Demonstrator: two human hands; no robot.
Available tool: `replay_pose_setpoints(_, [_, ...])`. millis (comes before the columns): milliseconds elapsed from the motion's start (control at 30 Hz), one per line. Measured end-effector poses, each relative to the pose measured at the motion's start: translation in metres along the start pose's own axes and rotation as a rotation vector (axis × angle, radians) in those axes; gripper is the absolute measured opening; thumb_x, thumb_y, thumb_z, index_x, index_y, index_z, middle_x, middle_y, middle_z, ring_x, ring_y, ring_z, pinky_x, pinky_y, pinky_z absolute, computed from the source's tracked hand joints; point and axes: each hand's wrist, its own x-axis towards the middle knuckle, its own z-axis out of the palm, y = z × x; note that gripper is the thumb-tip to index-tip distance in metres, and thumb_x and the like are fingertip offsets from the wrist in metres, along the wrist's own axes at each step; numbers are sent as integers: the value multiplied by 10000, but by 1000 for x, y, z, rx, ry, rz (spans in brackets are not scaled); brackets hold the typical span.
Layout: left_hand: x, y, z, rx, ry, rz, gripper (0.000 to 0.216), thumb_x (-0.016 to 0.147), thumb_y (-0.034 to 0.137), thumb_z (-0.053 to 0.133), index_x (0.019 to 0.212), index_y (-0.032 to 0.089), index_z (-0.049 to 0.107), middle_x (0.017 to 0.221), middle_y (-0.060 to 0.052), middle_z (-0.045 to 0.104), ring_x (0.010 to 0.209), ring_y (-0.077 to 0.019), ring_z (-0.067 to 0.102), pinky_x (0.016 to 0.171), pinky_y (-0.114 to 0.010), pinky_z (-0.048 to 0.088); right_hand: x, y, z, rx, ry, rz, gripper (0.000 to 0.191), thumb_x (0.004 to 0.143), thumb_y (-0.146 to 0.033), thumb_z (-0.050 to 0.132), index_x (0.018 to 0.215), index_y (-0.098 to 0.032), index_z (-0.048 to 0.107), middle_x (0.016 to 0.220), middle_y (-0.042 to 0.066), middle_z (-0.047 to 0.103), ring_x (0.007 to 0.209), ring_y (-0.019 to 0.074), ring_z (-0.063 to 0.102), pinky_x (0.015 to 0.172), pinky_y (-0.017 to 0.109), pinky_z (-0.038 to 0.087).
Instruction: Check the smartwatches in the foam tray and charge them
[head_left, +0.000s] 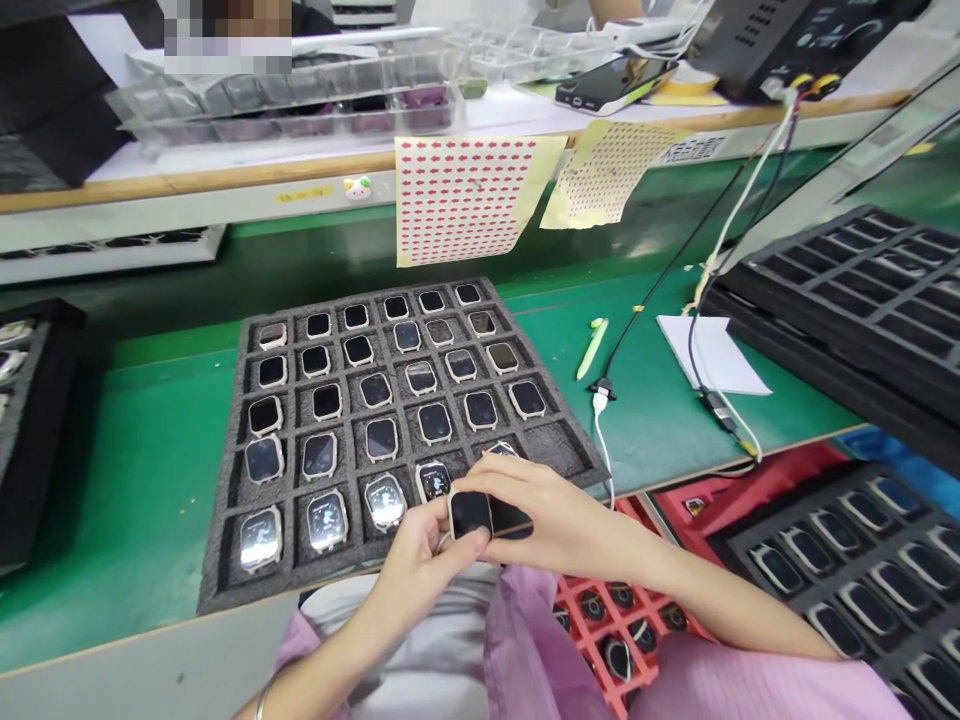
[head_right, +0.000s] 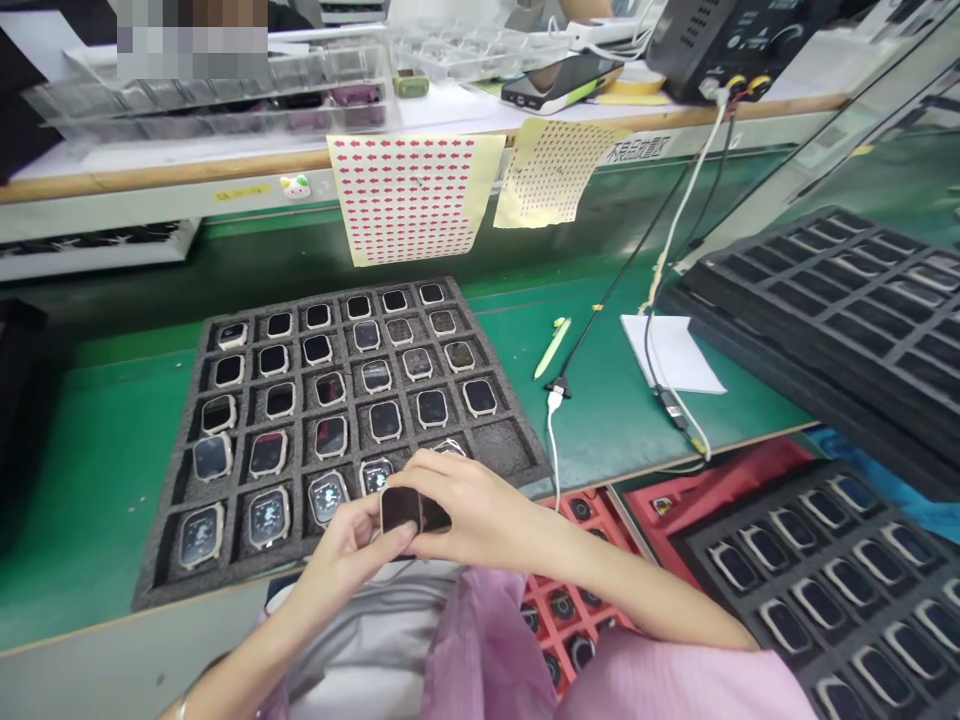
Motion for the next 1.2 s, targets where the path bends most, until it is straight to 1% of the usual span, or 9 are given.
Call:
replay_pose_setpoints(233, [0, 2, -2, 4, -13, -25, 167, 805, 267, 652, 867, 112, 657, 781, -20, 629, 743, -149, 512, 660, -227, 376, 0, -2, 1, 20, 32, -6, 322, 827, -206, 663, 1126, -137, 567, 999, 76, 590, 913, 182, 562, 817, 294, 478])
replay_pose_setpoints(300, [0, 3, -2, 10, -11, -29, 169, 806, 270, 649, 865, 112, 655, 777, -19, 621, 736, -144, 503, 651, -223, 369, -1, -1, 1, 21, 35, -11, 320, 833, -214, 654, 1131, -132, 567, 1001, 80, 593, 915, 183, 563, 819, 299, 480])
replay_pose_setpoints(467, [-2, 1, 0, -1, 0, -44, 157, 799, 265, 655, 843, 114, 647, 750, -13, 610, 718, -142, 502, 667, -226, 384, -3, -1, 0, -10, 51, -17, 343, 824, -227, 664, 1143, -141, 573, 1016, 86, 603, 922, 196, 568, 821, 320, 486])
replay_pose_setpoints(733, [-4, -1, 3, 20, 38, -30, 153, 799, 249, 655, 876, 117, 658, 825, -31, 651, 806, -170, 533, 756, -253, 404, -4, -1, 0, -44, 56, -43, 352, 828, -236, 662, 1149, -123, 570, 1018, 92, 599, 926, 201, 567, 823, 324, 484])
replay_pose_setpoints(967, [-2, -1, 2, 54, -2, -21, 184, 810, 276, 644, 901, 117, 657, 849, -33, 662, 817, -174, 546, 767, -256, 418, -6, -1, 1, -83, 60, -31, 389, 802, -223, 696, 1158, -123, 576, 1039, 94, 599, 951, 209, 566, 852, 340, 474])
replay_pose_setpoints(1200, [-2, -4, 3, 89, 0, -9, 218, 800, 325, 650, 894, 128, 662, 837, -37, 659, 809, -192, 558, 752, -272, 431, -11, -2, -1, -128, 52, -43, 384, 835, -248, 657, 1186, -125, 564, 1035, 103, 590, 936, 211, 555, 834, 360, 481])
